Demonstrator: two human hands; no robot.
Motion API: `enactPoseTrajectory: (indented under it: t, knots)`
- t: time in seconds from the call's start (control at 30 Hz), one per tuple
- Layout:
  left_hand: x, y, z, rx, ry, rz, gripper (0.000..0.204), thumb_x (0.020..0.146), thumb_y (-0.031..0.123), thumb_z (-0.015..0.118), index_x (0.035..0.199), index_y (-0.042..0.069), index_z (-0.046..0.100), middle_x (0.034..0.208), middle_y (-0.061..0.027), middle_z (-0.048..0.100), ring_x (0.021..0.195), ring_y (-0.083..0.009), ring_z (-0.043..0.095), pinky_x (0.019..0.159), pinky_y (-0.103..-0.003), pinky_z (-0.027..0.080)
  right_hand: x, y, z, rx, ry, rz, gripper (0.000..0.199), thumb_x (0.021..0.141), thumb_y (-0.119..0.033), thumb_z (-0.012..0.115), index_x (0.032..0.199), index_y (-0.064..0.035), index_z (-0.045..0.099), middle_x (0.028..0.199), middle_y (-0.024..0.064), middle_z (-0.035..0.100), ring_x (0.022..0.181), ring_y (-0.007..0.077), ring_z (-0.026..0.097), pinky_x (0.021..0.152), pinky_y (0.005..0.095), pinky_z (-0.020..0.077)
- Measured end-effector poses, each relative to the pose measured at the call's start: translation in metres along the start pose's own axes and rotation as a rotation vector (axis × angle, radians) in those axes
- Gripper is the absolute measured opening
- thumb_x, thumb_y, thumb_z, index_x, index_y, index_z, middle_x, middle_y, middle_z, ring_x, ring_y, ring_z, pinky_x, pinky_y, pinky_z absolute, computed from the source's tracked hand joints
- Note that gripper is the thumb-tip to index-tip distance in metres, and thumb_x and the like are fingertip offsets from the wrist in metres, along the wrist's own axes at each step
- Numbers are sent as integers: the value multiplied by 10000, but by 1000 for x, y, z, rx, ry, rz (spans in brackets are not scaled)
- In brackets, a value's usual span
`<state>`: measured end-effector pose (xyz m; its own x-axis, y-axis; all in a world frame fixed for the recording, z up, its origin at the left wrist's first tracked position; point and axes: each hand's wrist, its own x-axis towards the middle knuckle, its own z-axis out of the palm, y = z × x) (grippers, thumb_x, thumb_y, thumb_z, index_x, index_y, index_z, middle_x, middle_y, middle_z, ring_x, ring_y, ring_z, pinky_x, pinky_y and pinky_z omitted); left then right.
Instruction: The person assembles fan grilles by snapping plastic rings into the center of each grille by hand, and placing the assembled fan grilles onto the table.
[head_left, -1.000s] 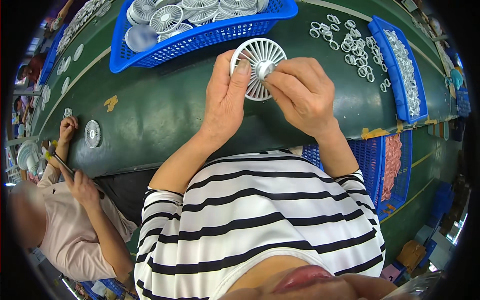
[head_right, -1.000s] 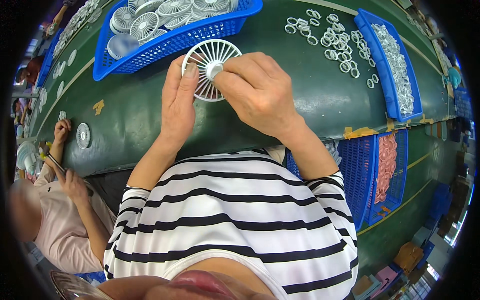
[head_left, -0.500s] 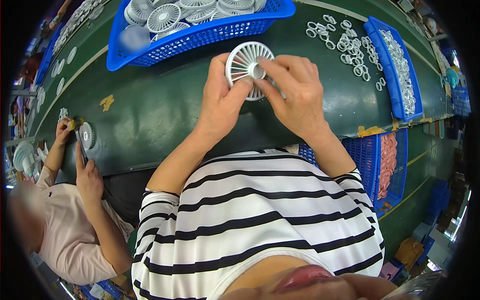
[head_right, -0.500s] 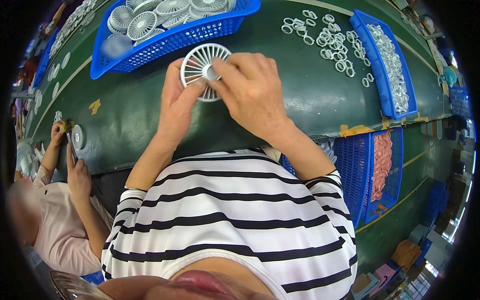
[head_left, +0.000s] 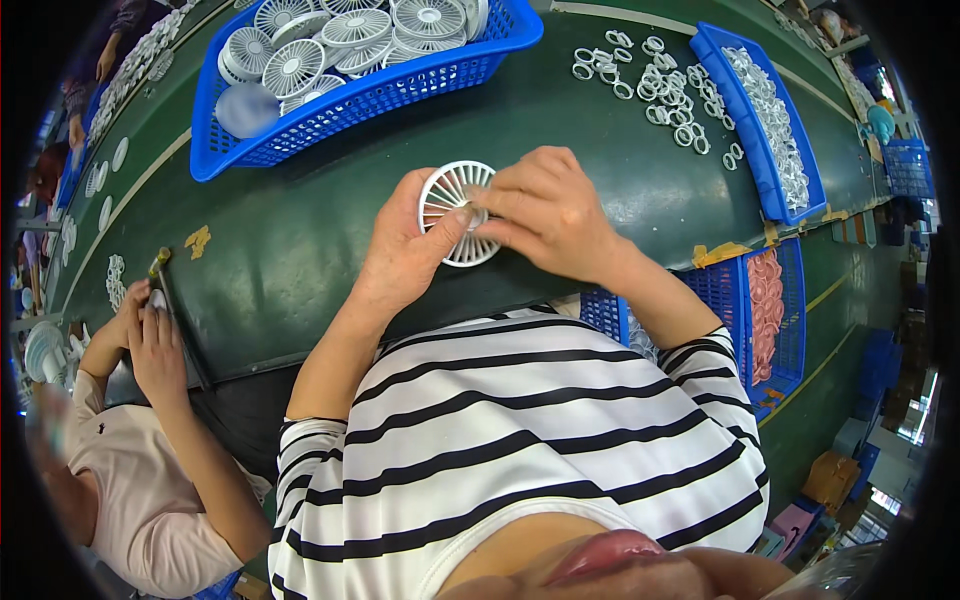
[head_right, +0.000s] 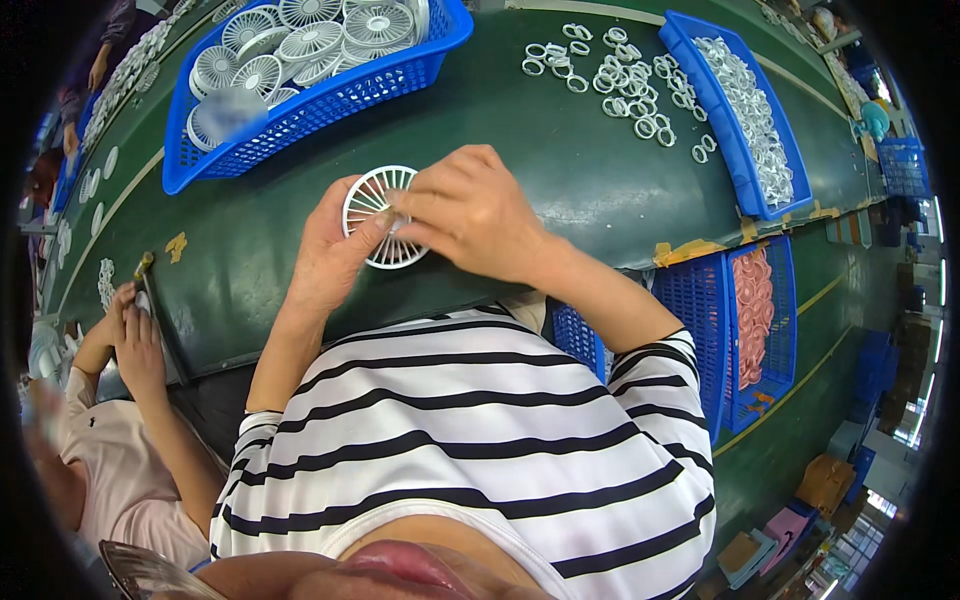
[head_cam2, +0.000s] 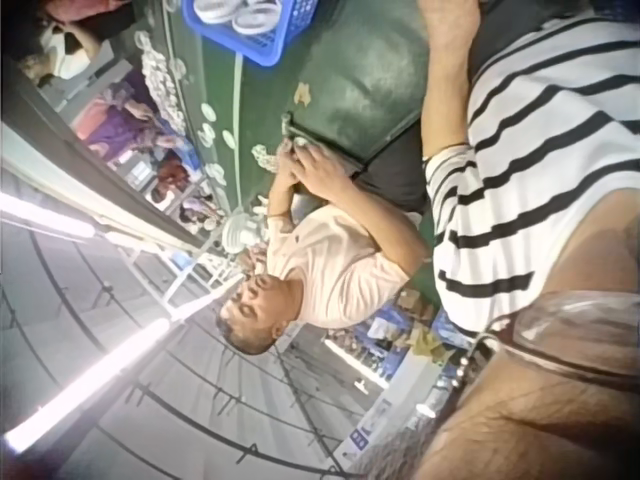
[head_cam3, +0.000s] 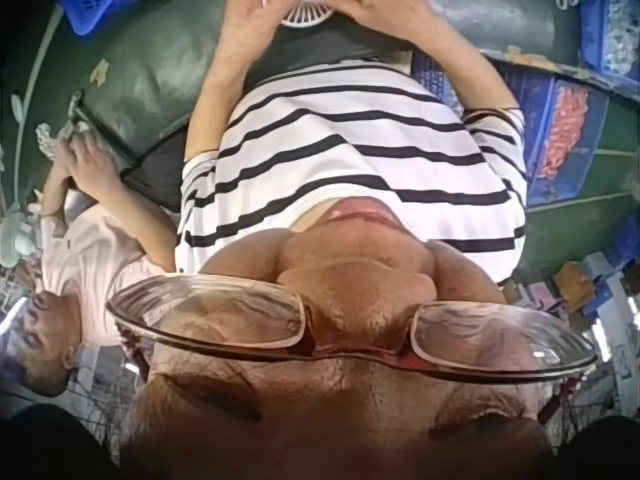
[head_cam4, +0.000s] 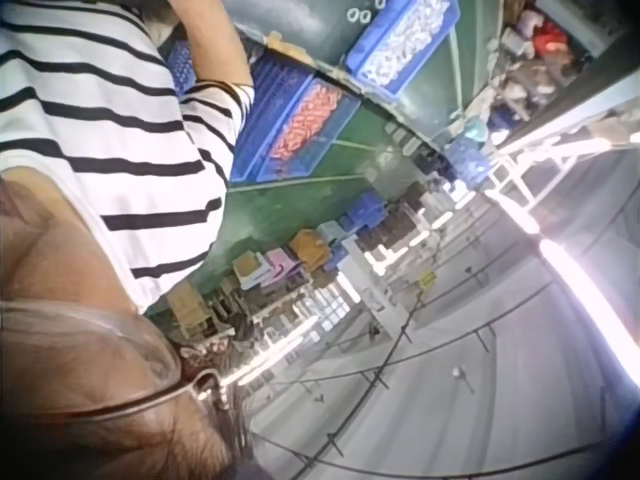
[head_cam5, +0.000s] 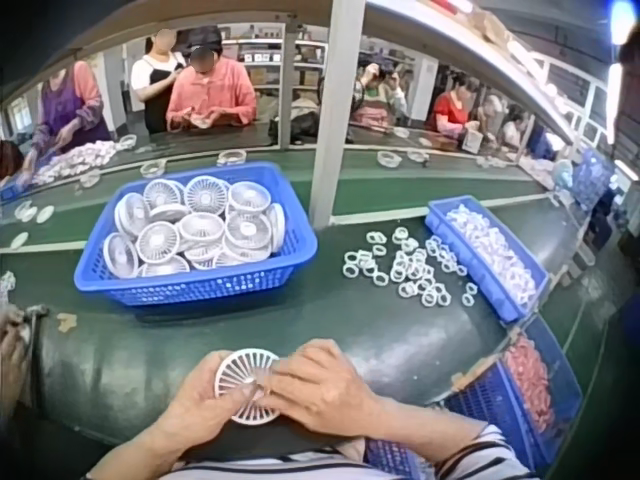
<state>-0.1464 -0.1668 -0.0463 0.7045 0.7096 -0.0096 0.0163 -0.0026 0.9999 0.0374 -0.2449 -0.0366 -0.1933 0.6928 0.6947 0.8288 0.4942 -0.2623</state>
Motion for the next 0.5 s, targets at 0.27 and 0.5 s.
enactPoseTrajectory:
  t: [0.27,0.5]
  knots:
    - [-20,-17,-56,1062,563,-70,491,859,109,587,1318,109,413,1082,-231,604,989,-391,590,830,-475,464,-20,143,-31,-810,-184,752,302,816,-270,660,882,14,581,954,204,554,859,378,586,717,424,505]
    - [-27,-2,-68,1141,731,424,351,828,42,616,1172,26,544,1210,-195,563,1136,-353,522,954,-446,399,-7,115,-18,-380,-312,640,157,877,-167,540,930,-30,596,895,171,592,857,359,591,732,445,492]
